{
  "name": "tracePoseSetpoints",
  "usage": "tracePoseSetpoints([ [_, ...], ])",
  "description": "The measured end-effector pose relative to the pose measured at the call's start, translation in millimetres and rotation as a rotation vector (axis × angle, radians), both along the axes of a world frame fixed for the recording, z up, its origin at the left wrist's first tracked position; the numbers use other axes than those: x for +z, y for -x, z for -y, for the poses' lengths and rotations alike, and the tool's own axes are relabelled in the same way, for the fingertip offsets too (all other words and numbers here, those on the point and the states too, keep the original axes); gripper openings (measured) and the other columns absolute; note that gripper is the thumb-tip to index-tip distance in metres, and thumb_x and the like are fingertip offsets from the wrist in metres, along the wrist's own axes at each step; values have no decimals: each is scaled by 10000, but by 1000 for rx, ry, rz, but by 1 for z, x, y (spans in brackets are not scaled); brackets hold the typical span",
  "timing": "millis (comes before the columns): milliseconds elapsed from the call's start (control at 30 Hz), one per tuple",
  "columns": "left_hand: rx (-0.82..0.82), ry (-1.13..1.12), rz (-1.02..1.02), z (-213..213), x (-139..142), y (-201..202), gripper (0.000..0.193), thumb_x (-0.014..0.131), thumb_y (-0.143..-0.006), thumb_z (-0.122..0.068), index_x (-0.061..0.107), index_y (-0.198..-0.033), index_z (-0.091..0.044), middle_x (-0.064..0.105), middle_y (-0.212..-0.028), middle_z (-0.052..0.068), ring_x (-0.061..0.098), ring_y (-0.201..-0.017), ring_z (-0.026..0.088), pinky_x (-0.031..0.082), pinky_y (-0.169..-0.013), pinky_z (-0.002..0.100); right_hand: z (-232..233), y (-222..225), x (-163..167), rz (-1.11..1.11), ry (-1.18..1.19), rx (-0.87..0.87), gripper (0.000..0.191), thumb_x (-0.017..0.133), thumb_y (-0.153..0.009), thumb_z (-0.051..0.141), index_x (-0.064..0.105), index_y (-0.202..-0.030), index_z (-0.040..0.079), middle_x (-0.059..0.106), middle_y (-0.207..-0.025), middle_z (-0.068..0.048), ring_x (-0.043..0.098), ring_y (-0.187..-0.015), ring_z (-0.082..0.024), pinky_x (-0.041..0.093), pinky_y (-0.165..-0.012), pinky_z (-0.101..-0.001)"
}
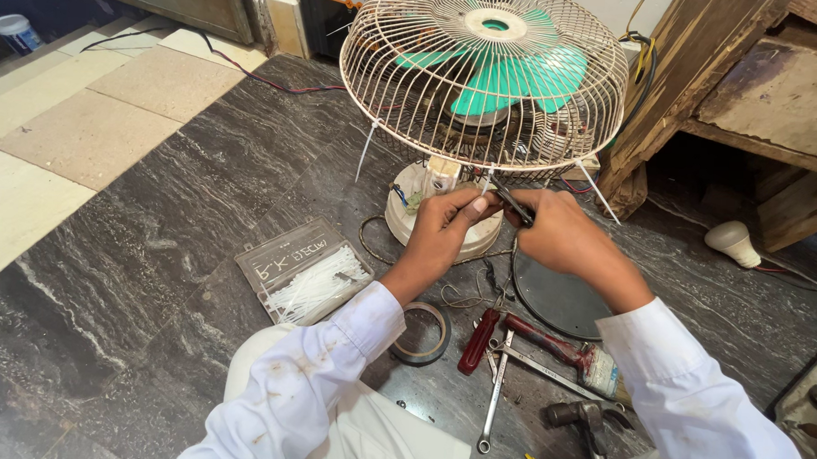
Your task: The person secures a table fan's front grille to its base using zip ties. They thread each tie through the grille and base, tighten it by hand, and then trim the excess tail with pliers. The process is repeated for multiple attachment points around the fan.
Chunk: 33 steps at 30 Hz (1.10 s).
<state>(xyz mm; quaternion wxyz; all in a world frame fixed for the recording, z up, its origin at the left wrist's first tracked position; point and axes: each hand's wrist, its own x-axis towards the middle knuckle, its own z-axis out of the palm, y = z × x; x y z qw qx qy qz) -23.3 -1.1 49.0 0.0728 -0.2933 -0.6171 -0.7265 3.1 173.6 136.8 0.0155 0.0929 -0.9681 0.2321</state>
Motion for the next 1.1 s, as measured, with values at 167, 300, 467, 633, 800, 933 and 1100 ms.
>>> tracePoseSetpoints([
  [167,-28,-16,-6,0,0,0,302,557,-1076,-167,695,-1108,100,701,-1012,82,697,-1038,141,561,-978,295,5,-7,0,-57,-35,-50,481,626,-717,35,718,-1188,60,702,-891,-308,687,-891,-462,528,-843,-511],
  [300,-31,-16,-7,1,0,0,295,557,-1075,-157,692,-1109,103,697,-1009,89,702,-1044,147,567,-980,296,6,-8,0,-100,-49,-37,491,633,-693,35,728,-1173,65,696,-872,-309,686,-898,-468,532,-856,-517],
  [467,-32,8,-19,2,2,-1,288,546,-1074,-142,689,-1104,106,721,-1013,97,713,-1046,155,573,-962,301,0,-4,-9,-10,-2,-64,350,606,-736,24,735,-1061,36,684,-777,-283,697,-754,-423,537,-752,-509],
  [633,-63,13,34,4,6,2,286,523,-1078,-131,688,-1047,100,740,-992,107,755,-990,161,625,-898,311,-16,13,-26,147,258,95,89,648,-783,69,650,-811,-16,644,-660,-144,622,-621,-255,503,-595,-421],
  [800,74,127,-32,4,7,2,272,541,-1060,-142,708,-1035,72,756,-929,98,757,-925,138,610,-816,295,-26,26,-44,121,189,169,101,652,-733,27,616,-826,7,654,-674,-116,636,-666,-233,500,-623,-394],
  [933,100,154,-87,4,6,2,268,546,-1055,-150,709,-1044,62,766,-918,84,742,-905,121,586,-809,289,-25,21,-56,47,323,192,225,586,-774,18,581,-998,-6,696,-906,-124,670,-875,-220,531,-782,-386],
  [1100,80,107,-91,4,6,2,276,538,-1074,-155,696,-1032,68,749,-905,82,726,-922,108,573,-802,290,-24,16,-60,49,359,22,491,682,-756,41,488,-1207,44,683,-1060,-152,670,-979,-248,517,-872,-406],
])
